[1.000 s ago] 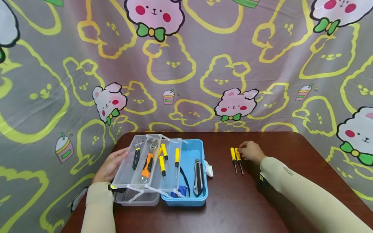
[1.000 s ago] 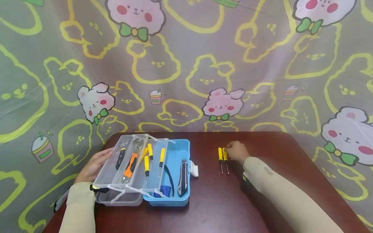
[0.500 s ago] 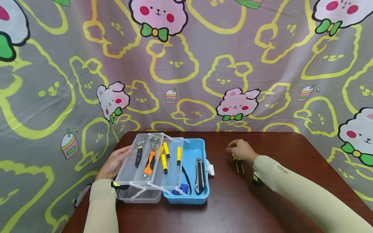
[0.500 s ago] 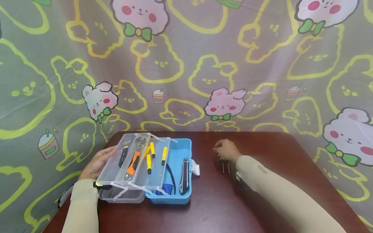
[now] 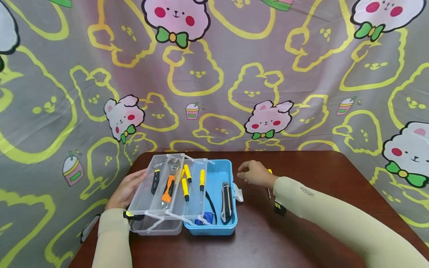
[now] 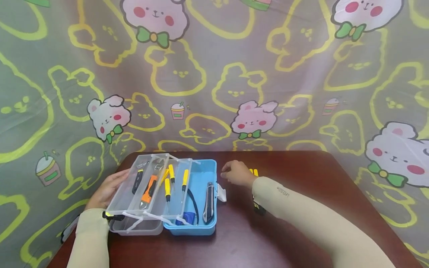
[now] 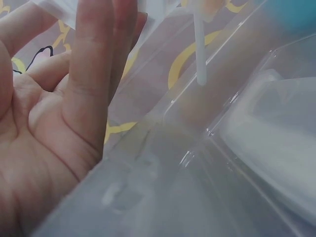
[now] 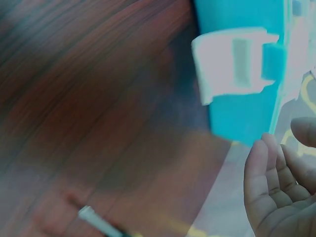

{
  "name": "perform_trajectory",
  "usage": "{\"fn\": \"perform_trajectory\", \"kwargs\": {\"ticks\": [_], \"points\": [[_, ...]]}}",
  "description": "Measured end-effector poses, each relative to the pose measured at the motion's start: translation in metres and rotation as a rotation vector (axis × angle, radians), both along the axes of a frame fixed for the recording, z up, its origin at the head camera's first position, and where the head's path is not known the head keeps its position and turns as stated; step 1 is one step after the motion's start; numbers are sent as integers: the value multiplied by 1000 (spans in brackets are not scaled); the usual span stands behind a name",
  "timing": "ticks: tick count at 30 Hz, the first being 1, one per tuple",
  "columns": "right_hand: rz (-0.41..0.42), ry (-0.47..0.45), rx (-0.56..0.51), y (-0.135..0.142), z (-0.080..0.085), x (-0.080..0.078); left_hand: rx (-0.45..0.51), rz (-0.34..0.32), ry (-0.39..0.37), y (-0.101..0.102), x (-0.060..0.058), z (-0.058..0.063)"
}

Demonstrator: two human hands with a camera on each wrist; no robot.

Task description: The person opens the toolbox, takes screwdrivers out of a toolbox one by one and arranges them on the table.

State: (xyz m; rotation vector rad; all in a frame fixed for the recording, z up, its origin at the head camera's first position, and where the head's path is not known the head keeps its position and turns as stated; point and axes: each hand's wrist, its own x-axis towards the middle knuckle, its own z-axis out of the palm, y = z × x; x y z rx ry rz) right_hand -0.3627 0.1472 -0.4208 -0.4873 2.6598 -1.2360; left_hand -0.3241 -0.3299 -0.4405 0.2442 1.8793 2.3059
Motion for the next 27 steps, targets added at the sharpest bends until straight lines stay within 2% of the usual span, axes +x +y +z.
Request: {"fn": "perform_trajectory", "kwargs": {"ticks": [10, 14, 18, 22, 27], "points": [[139, 12, -61, -42, 14, 6, 8, -29, 5, -4, 1, -3], [153, 28, -103, -59, 23, 7, 23, -40, 17, -4, 0, -4], [164, 3, -149, -75, 28, 8, 25, -36, 19, -5, -1, -4], [172, -20, -157, -86, 30, 11, 20, -33, 15, -5, -1, -4], [163, -4, -124, -95, 28, 11, 23, -30, -4, -5, -1, -5]]}}
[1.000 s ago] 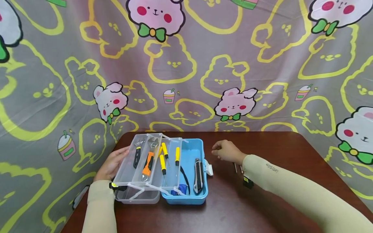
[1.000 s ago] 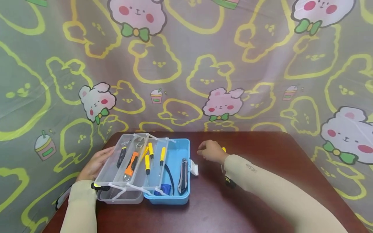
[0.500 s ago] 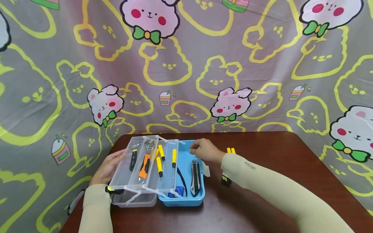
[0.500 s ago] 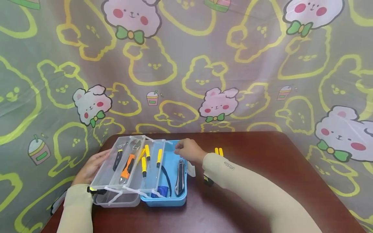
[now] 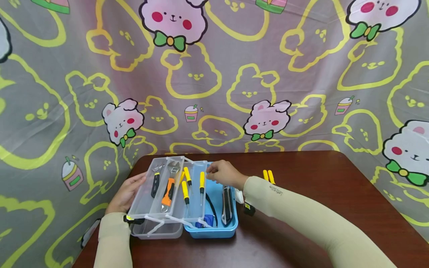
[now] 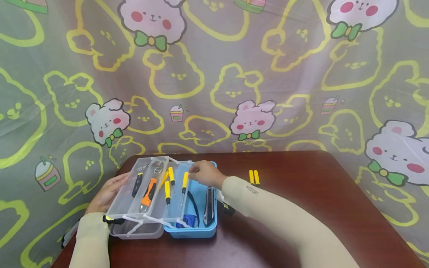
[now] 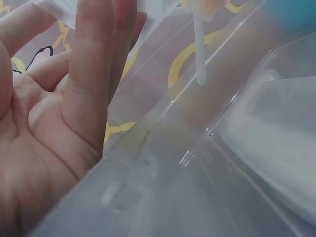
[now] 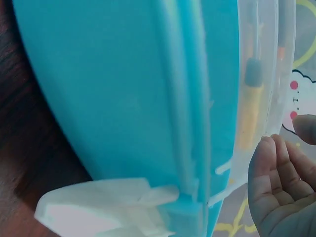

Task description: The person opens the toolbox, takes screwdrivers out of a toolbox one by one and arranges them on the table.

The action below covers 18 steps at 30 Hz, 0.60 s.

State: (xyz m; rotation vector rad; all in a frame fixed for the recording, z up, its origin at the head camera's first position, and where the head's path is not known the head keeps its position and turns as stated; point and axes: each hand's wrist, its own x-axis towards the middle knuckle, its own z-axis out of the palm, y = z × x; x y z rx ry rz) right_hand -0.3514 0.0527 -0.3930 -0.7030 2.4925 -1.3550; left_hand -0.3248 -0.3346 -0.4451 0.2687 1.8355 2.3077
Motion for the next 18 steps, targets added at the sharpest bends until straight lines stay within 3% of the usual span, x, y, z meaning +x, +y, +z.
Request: {"fn": "perform_trajectory", "kwargs": {"ticks": [8, 18], "points": [[41, 0, -12, -16, 8, -4, -14, -7, 23, 0, 1, 1], [49, -3, 48, -36, 14, -5, -15, 12, -16, 1, 1, 5]]}}
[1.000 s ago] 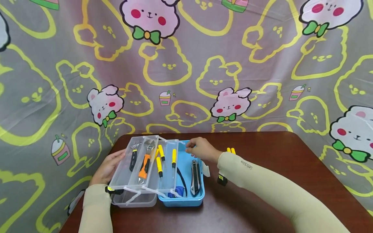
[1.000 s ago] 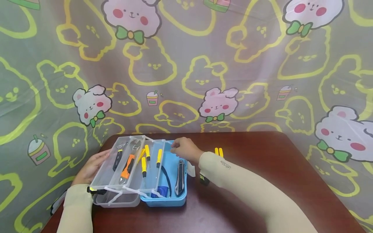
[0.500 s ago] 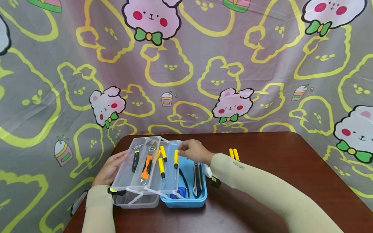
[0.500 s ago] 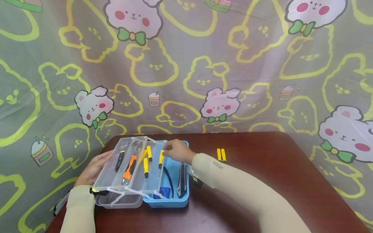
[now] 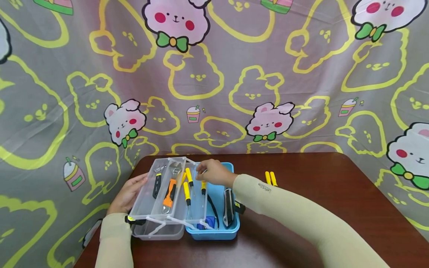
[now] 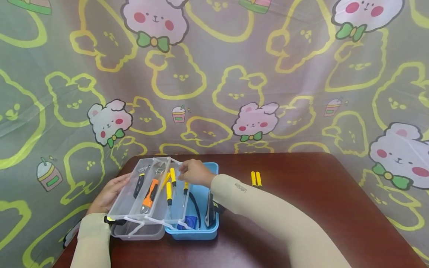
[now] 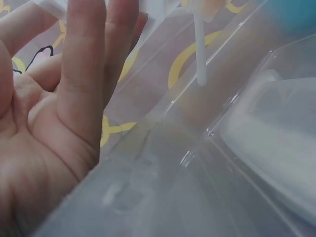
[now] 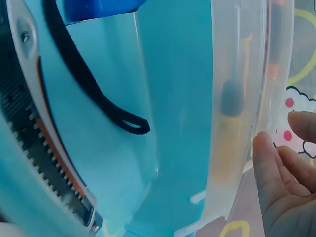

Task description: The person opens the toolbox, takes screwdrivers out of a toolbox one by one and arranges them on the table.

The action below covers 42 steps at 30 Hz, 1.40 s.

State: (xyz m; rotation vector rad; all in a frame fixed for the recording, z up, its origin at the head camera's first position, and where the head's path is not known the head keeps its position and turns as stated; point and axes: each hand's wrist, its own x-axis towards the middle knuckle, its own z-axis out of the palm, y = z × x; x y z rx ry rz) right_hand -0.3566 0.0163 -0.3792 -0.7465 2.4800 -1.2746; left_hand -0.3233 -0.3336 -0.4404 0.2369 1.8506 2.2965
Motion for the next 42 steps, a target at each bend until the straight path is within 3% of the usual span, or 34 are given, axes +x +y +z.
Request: {"fn": "perform_trajectory", "kwargs": {"ticks": [4, 18, 25, 37, 42], "points": [[-10, 39, 62, -8, 1, -2, -9, 10, 12, 0, 0, 0], [-22, 28, 150, -29, -9, -13, -34, 41, -1, 2, 1, -2], [-56, 69, 171, -35, -10, -16, -51, 61, -6, 2, 0, -2], [-39, 140, 228, -46, -17, -18, -90, 99, -30, 3, 2, 1], [-43, 172, 242, -49, -18, -17, -72, 80, -23, 5, 1, 1]]}}
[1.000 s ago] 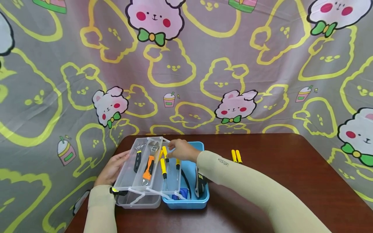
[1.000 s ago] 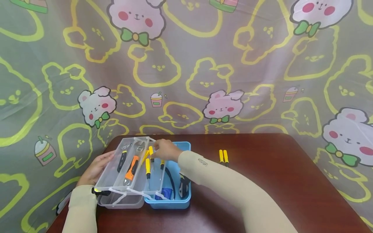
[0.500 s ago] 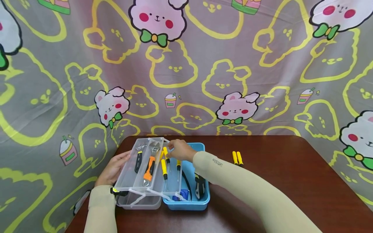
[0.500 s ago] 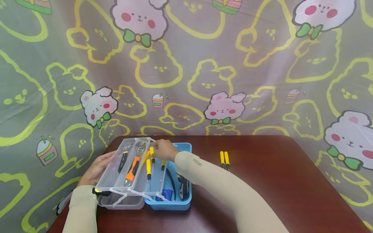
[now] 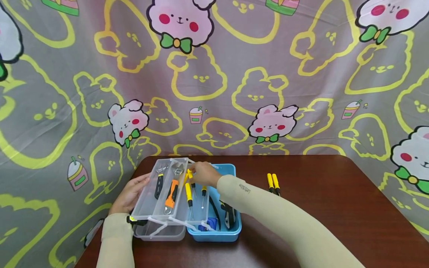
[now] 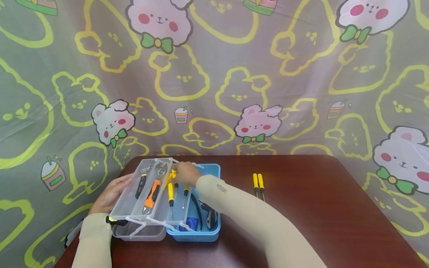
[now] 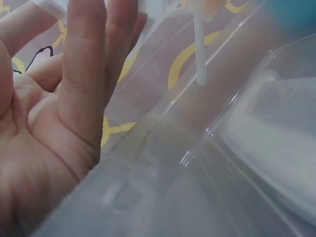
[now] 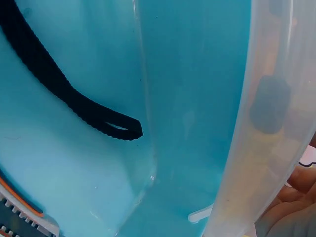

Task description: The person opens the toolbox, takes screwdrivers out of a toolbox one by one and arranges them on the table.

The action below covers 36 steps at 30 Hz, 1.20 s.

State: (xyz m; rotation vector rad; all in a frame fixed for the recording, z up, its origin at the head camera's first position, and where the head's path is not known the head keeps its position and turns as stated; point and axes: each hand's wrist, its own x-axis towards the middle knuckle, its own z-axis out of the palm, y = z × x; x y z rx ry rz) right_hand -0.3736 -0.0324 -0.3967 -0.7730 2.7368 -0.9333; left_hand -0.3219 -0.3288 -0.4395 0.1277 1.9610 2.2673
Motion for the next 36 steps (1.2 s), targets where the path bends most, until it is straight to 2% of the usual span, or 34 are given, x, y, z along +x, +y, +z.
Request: {"fn": "perform_trajectory", "kwargs": {"ticks": [6, 10, 16, 25, 29, 36], "points": [[2, 27, 4, -1, 1, 1, 28, -11, -3, 2, 0, 0], [-18, 0, -5, -3, 2, 1, 41, -25, 3, 2, 0, 0], [-69, -7, 49, -8, 5, 0, 60, -43, 21, 1, -1, -1], [-101, -21, 87, -12, 1, 1, 50, -43, 20, 2, 0, -1], [-143, -10, 68, -10, 2, 2, 35, -27, 18, 2, 0, -1], [-132, -50, -13, -7, 3, 0, 10, -17, 19, -1, 0, -2]]}}
